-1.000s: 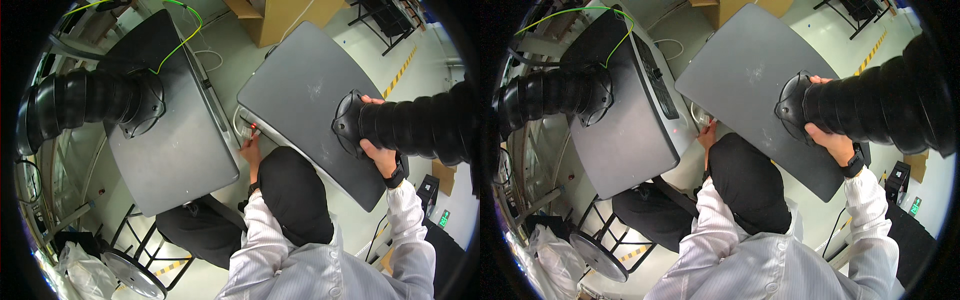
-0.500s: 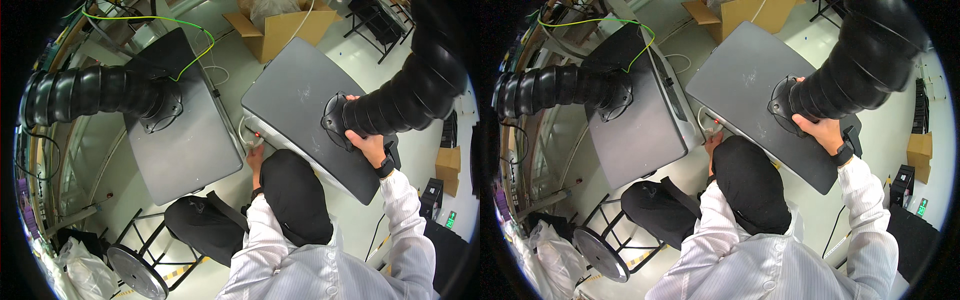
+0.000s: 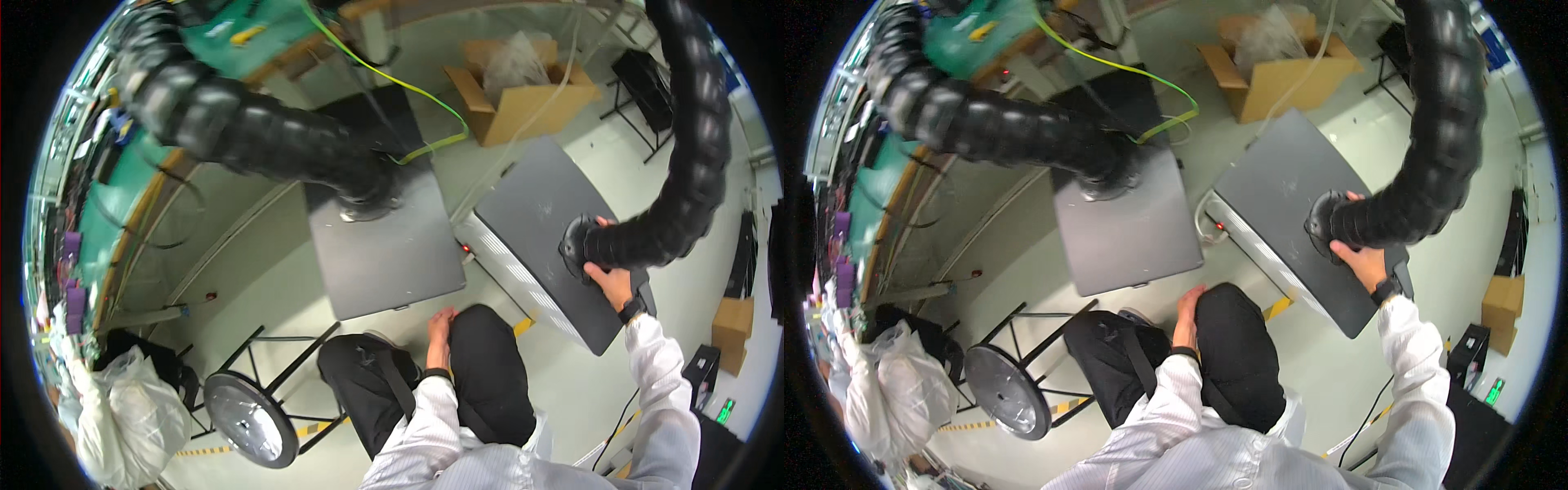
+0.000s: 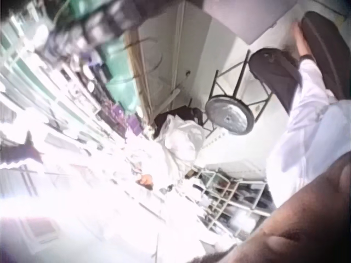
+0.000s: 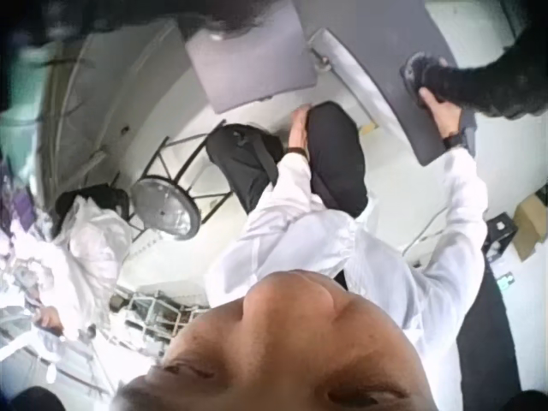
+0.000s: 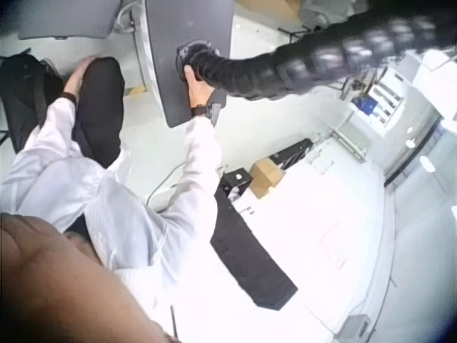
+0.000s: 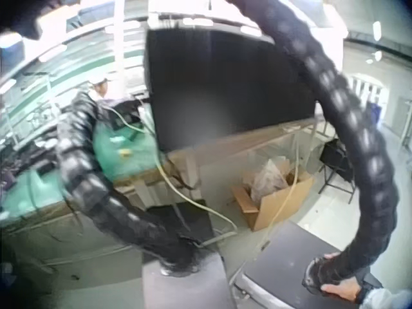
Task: Soldering connections on battery packs at an electronics assembly bench.
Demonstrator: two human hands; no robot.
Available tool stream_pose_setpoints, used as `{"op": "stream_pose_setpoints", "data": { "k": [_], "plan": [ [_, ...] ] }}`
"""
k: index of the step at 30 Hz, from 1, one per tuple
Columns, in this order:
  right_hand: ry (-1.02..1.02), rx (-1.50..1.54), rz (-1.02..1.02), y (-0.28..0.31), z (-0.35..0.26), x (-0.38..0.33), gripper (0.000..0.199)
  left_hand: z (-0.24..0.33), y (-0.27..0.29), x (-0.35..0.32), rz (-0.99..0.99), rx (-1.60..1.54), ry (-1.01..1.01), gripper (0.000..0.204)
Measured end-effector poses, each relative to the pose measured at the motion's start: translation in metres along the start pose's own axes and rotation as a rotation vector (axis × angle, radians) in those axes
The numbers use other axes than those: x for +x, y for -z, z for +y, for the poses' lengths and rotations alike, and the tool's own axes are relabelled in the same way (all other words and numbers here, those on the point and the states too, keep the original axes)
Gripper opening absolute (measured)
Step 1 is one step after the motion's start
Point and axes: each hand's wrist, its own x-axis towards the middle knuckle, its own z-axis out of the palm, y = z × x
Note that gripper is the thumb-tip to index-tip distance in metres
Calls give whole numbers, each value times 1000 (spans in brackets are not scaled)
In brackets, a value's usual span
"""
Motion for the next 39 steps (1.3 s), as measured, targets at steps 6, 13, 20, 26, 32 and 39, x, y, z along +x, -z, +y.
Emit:
{"op": "stream_pose_setpoints", "data": {
  "k": [6, 13, 20, 26, 32, 39],
  "plan": [
    [-268, -54, 167, 53, -41, -57, 80, 119, -12, -112, 414, -167, 199, 22],
    [-423, 11, 58, 118, -212, -99, 40, 308, -26, -272, 404, -133, -25, 16],
    [-183, 564, -117, 116, -479, -21, 22, 598, 10, -440, 625, 13, -695, 12],
    [294, 376, -73, 107, -655, 102, 24, 808, 74, -465, 708, 230, -1256, 19],
    [491, -403, 410, 61, -760, 204, 65, 1006, 48, -437, 889, 1125, -1654, 48],
    [425, -684, 98, 50, -816, 298, 97, 1106, -1, -398, 381, 1408, -1353, 83]
  ]
}}
